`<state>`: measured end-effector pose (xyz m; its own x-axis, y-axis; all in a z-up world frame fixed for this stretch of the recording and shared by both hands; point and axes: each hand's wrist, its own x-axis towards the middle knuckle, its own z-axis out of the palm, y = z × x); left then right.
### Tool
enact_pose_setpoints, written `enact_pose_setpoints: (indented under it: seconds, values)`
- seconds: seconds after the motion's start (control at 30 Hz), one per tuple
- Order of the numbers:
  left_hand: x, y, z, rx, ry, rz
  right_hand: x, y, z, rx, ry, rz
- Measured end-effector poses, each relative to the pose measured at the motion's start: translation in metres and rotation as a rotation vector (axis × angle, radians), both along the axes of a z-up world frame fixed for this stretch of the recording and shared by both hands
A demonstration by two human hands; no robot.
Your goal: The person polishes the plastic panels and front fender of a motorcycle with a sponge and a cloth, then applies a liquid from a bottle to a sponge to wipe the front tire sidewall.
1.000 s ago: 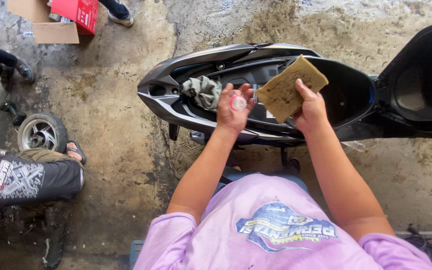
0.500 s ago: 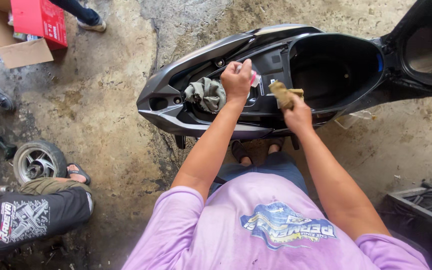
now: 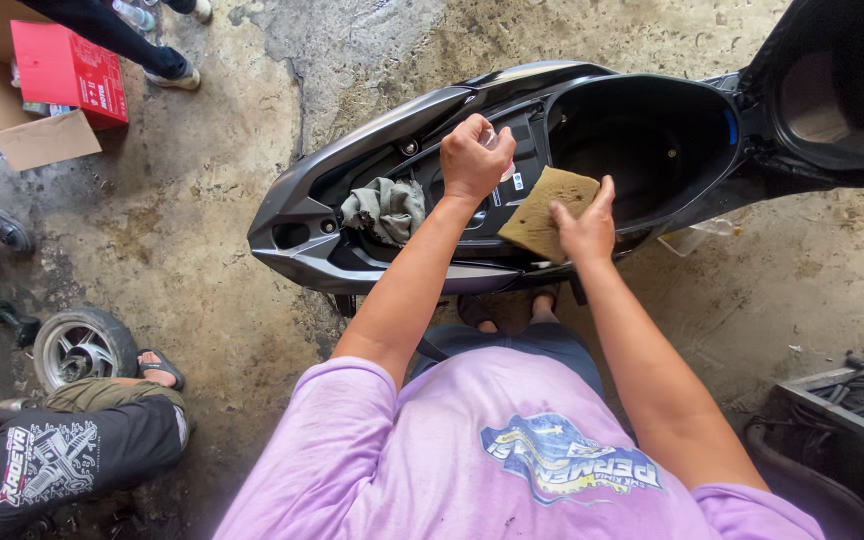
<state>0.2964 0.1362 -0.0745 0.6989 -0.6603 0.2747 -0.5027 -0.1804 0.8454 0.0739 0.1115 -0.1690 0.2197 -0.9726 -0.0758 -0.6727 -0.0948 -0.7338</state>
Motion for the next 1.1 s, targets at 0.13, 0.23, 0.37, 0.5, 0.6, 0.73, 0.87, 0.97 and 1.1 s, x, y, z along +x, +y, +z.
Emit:
enact_pose_setpoints:
  seconds: [0.13, 0.23, 0.37, 0.5, 0.6, 0.73, 0.87, 0.97, 1.1]
  values:
    - [0.003, -0.004, -0.001, 0.021, 0.003, 0.016, 0.022, 0.008, -0.009, -0.265, 0.313, 0.292]
    - [0.002, -0.005, -0.01, 0.016, 0.003, 0.048, 0.023, 0.017, -0.008, -0.06, 0.347, 0.498]
    - [0.005, -0.004, -0.029, -0.006, 0.055, 0.081, 0.011, 0.012, -0.008, 0.27, 0.139, 0.255]
    - [0.003, 0.0, -0.053, -0.189, 0.536, 0.038, -0.007, -0.004, -0.018, -0.048, 0.205, 0.361]
    - [0.003, 0.005, -0.063, -0.427, 1.262, -0.06, -0.005, -0.002, -0.028, 0.04, 0.23, 0.352]
    - [0.003, 0.009, -0.065, -0.537, 1.663, -0.119, 0.002, 0.005, -0.028, 0.101, 0.513, 0.383]
    - [0.002, -0.007, -0.072, -0.622, 1.617, -0.061, -0.003, 0.006, -0.019, 0.127, 0.411, 0.435]
    - [0.004, -0.027, -0.082, -0.609, 1.417, 0.247, -0.003, 0.013, -0.015, 0.099, 0.32, 0.466]
    - [0.003, -0.043, -0.087, -0.41, 1.07, 0.349, 0.001, 0.033, -0.013, -0.025, 0.161, 0.552]
